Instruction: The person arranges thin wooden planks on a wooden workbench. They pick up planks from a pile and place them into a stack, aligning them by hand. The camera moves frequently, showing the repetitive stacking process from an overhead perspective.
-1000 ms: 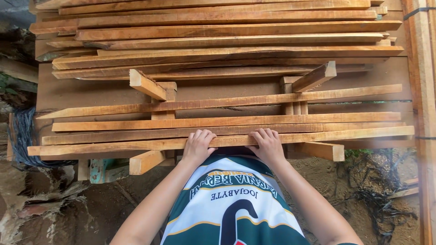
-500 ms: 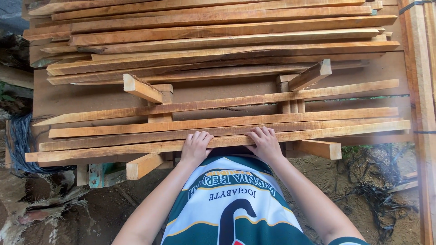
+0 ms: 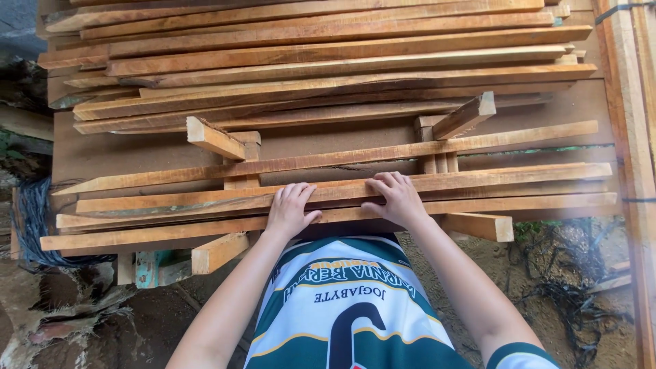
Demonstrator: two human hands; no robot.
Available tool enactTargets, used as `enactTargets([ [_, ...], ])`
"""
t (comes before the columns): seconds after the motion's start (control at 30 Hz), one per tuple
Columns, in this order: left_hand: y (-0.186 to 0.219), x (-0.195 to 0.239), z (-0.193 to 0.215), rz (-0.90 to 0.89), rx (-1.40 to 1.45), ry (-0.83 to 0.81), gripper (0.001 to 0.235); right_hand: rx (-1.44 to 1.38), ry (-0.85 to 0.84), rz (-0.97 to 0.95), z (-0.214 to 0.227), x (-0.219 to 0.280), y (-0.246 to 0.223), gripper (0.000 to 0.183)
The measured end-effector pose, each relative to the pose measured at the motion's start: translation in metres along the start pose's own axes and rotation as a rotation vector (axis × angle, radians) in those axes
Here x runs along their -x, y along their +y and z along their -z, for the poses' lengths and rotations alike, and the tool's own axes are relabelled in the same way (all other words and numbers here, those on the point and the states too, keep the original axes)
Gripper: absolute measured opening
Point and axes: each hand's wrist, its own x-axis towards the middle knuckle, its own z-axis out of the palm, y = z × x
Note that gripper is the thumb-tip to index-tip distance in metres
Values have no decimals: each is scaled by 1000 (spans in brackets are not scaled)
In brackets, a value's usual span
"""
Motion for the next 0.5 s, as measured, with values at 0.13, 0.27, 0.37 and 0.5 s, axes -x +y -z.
enactTargets([
  [0.13,-11,-7,-5,35,16,-34,46,52,-25,19,-19,4,19,46],
  [0.27,-8,4,2,30,59,-112,45,50,-55,65,-15,10,15,46],
  [0.37,-6,10,-1,18,64,-104,45,76,-61,64,-20,13,16,49],
  [0.5,-6,7,-6,4,8,-74,48,106,-45,108,-27,9,21,49],
])
